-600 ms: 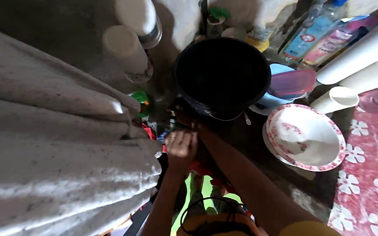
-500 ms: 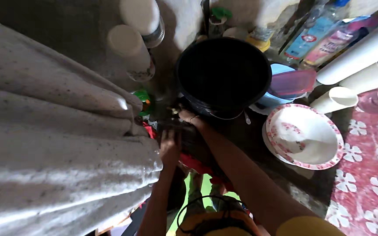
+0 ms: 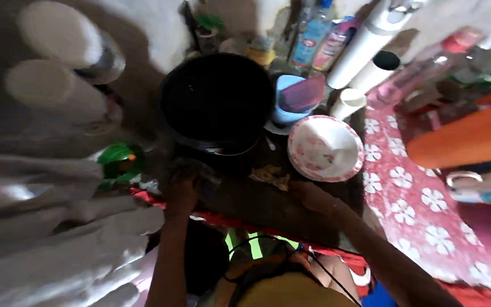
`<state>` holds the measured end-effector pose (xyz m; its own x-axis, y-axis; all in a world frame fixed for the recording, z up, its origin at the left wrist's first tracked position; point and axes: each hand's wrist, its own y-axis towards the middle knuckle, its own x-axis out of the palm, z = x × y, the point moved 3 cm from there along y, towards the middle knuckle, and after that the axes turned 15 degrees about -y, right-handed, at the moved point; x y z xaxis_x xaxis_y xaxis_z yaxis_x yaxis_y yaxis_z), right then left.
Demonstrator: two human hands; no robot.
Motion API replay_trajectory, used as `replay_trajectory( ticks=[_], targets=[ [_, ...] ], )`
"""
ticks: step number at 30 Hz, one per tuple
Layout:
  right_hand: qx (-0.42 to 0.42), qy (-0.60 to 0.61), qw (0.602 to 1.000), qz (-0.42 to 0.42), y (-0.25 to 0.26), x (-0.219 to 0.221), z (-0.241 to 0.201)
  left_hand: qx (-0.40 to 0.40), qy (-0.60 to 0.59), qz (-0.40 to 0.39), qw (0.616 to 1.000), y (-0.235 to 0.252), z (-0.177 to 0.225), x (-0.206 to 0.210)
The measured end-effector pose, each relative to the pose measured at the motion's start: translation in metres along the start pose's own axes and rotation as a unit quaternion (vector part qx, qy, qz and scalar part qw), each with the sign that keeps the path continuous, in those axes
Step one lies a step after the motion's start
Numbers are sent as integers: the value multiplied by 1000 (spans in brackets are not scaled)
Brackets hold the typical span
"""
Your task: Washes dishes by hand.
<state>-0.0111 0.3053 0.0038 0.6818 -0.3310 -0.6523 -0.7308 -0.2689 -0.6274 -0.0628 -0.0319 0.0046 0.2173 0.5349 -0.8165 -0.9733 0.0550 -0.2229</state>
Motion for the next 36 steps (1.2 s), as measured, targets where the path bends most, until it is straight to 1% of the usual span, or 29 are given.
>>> replay_trajectory(
  ticks=[2, 4, 5, 7, 8, 10, 12, 16, 18, 20, 22, 24, 26, 27, 29, 30, 31, 34, 35, 36],
  targets=[
    [29, 7, 999, 19, -38, -1, 35, -10, 4, -14, 1000, 2, 4, 0],
    [54, -24, 998, 12, -69, -5, 62, -2, 6, 4, 1000, 2, 5, 0],
    [54, -42, 998, 17, -80, -5, 72, 1, 8, 9, 1000, 1, 4, 1],
    [25, -52, 997, 51, -91, -2, 80, 18, 11, 21, 1000, 0, 1, 4],
    [15, -48, 996, 67, -91, -2, 78, 23, 16, 25, 999, 1, 1, 6],
    [-4, -32, 995, 94, -80, 0, 65, 4, 25, 15, 1000, 1, 3, 8],
    [-27, -17, 994, 100, -56, 3, 39, -4, 29, 9, 1000, 2, 2, 9],
    [-102, -26, 987, 120, -3, 9, -24, 22, 34, 26, 999, 2, 2, 12],
    [-116, -25, 985, 121, 13, 14, -30, 25, 32, 27, 999, 1, 1, 10],
    [-96, -24, 989, 110, 4, 16, -14, 21, 28, 24, 999, 0, 0, 8],
    [-54, -10, 991, 118, -27, 16, 18, 16, 24, 16, 999, -2, 2, 6],
    [8, -17, 996, 90, -67, 8, 52, 17, 24, 15, 999, -4, 5, 4],
    [47, -86, 994, 50, -91, 1, 86, 17, 23, 11, 1000, -4, 6, 3],
    [53, -131, 990, 23, -95, 0, 100, 17, 21, 7, 1000, -3, 5, 3],
    [28, -210, 977, 7, -88, -6, 117, 16, 17, 3, 1000, -3, 6, 3],
    [21, -247, 969, 11, -80, -11, 120, 17, 15, 4, 1000, -4, 7, 1],
    [22, -272, 961, 34, -73, -18, 122, 14, 15, 3, 1000, -5, 9, 0],
    [48, -278, 943, 175, -56, -37, 136, 16, 11, 6, 1000, -9, 12, -4],
    [61, -286, 937, 190, -54, -36, 141, 16, 12, 15, 1000, -12, 12, -5],
    [74, -293, 936, 182, -54, -32, 141, 13, 17, 29, 999, -16, 14, -7]
  ],
)
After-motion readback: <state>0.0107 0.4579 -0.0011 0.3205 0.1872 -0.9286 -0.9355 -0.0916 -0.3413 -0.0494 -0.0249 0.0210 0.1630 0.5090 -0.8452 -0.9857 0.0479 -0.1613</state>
